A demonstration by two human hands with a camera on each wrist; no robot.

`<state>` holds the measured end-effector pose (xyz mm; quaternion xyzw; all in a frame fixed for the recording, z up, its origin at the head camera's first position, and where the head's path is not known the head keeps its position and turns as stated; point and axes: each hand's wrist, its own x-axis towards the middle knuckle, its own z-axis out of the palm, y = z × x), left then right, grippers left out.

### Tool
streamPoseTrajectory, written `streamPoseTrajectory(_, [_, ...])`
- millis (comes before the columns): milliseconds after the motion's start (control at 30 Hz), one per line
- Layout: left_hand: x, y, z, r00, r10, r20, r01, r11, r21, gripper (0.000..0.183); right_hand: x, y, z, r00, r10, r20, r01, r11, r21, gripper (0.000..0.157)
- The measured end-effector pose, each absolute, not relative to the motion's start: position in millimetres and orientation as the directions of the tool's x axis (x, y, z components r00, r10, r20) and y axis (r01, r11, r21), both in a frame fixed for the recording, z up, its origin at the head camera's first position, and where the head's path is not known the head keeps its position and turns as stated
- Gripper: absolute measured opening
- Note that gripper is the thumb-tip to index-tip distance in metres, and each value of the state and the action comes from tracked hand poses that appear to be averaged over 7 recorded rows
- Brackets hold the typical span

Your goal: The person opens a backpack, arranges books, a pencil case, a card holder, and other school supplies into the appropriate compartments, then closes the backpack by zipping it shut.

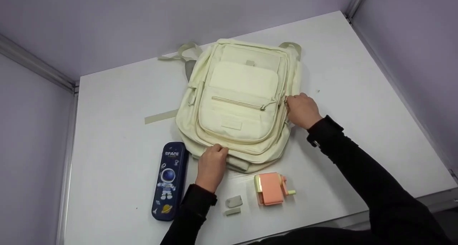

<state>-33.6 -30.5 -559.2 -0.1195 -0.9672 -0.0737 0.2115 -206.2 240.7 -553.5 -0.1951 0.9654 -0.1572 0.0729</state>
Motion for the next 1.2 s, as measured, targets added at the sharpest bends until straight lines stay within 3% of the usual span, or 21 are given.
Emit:
streamPoseTrajectory(200, [-35,-29,-561,-0.887,0.207,0.413,0.266,0.960,0.091,0.013,-174,229,-560,-0.909,-0.403,-0.110,-0.333,0.858,-0.391,0.016])
streamPoseTrajectory(533, [-34,-30,-561,-0.881,0.194,0.432,0.271,0.955,0.123,0.011,-125,218,-566,-0.913,-0.408,-0.031,-0.348,0.814,-0.465,0.016])
streamPoseTrajectory(700, [-34,-30,-562,-0.877,0.191,0.442,0.270,0.955,0.123,0.012,-106,217,-565,-0.899,-0.430,-0.089,-0.319,0.779,-0.541,0.021])
streamPoseTrajectory(833, [-34,-30,-563,-0.874,0.190,0.448,0.269,0.955,0.120,0.011,-93,208,-557,-0.876,-0.457,-0.153,-0.276,0.736,-0.619,0.022])
streamPoseTrajectory(1200, [-34,-30,-564,-0.872,0.189,0.451,0.270,0.955,0.122,0.010,-80,198,-547,-0.880,-0.449,-0.152,-0.229,0.683,-0.694,0.014])
